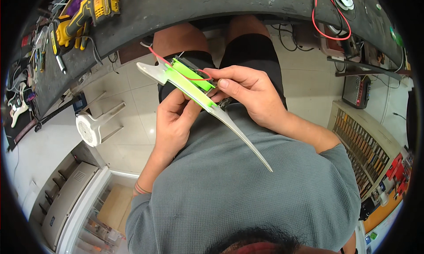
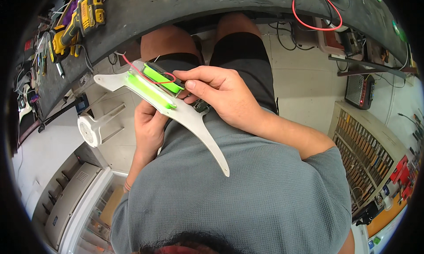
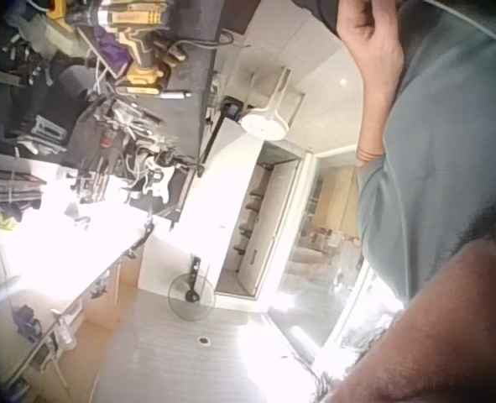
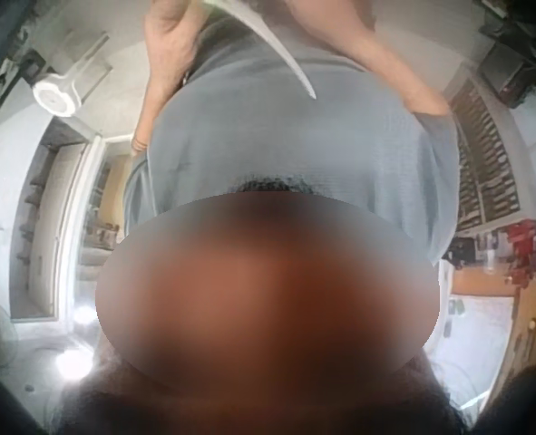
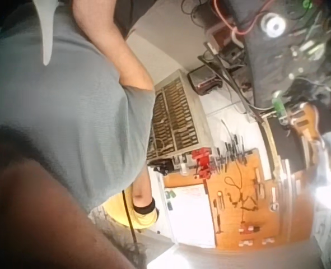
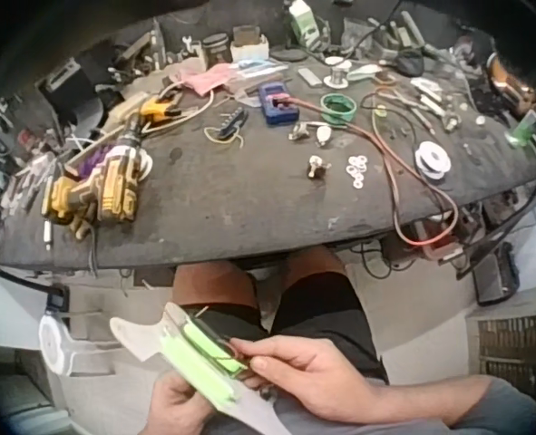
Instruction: The person holds an electric guitar pickguard and fits colored pickup covers onto the electronic components, then uses a power drill to secure them with screws.
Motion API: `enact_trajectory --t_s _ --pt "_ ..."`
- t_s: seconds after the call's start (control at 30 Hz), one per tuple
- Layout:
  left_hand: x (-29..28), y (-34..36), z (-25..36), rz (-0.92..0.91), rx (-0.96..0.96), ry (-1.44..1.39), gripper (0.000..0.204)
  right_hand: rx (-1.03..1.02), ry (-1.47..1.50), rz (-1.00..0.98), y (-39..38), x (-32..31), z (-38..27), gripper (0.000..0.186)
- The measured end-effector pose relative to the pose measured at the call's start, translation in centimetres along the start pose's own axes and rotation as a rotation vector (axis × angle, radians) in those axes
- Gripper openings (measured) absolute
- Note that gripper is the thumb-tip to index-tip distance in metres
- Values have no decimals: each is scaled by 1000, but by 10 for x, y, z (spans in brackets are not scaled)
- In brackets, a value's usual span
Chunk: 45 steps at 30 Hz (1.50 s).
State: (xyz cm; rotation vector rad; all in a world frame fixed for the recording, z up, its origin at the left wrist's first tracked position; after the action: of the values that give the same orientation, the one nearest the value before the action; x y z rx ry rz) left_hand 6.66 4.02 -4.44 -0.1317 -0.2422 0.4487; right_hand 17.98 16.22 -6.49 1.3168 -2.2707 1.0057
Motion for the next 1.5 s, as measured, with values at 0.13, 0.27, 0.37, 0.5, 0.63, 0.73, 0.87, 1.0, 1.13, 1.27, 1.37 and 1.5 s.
enact_trajectory --t_s 0.13,0.27,0.37,0.5,0.63,0.73,0.87,1.0,1.13,1.27,1.37,1.5 --pt "-1 1 -2 14 -17 10 31 18 -21 23 0 -4 -1 31" --pt "0 1 -2 63 -6 108 28 12 -7 20 1 -7 3 31" --pt "-4 1 0 80 80 335 24 6 -5 22 1 -9 3 31" --pt "12 11 30 1 450 897 22 40 14 -6 1 -12 4 31" --pt "22 13 36 -59 581 1028 26 59 10 -9 1 -13 3 31" --pt "29 9 43 -51 691 1115 27 39 -69 -42 2 -14 -1 29" --pt "34 8 45 -85 739 1058 30 57 -119 -104 20 -10 -13 30" --pt "34 4 42 -73 786 956 31 15 -238 -90 27 4 -14 31" --pt "39 1 39 -78 777 846 28 -38 -182 -45 17 12 -12 31" --pt "46 5 47 -119 814 765 26 -38 -119 -23 -5 16 -29 29" --pt "64 10 60 -187 873 699 24 -75 -244 111 -24 -6 -36 29" --pt "104 17 60 -304 935 529 25 -281 -128 36 -39 -36 -53 33"
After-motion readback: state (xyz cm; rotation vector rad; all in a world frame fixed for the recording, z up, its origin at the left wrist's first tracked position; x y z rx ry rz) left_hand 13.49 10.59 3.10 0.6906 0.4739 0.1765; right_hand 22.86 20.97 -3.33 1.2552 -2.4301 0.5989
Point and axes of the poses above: each hand's wrist, its own y-axis towards the middle knuckle, its own x-axis out of the palm, z = x × y, the point moved 7 cm from there along y, towards the middle knuckle, and after that the axes turned 10 degrees about x, right-handed, at the moved point
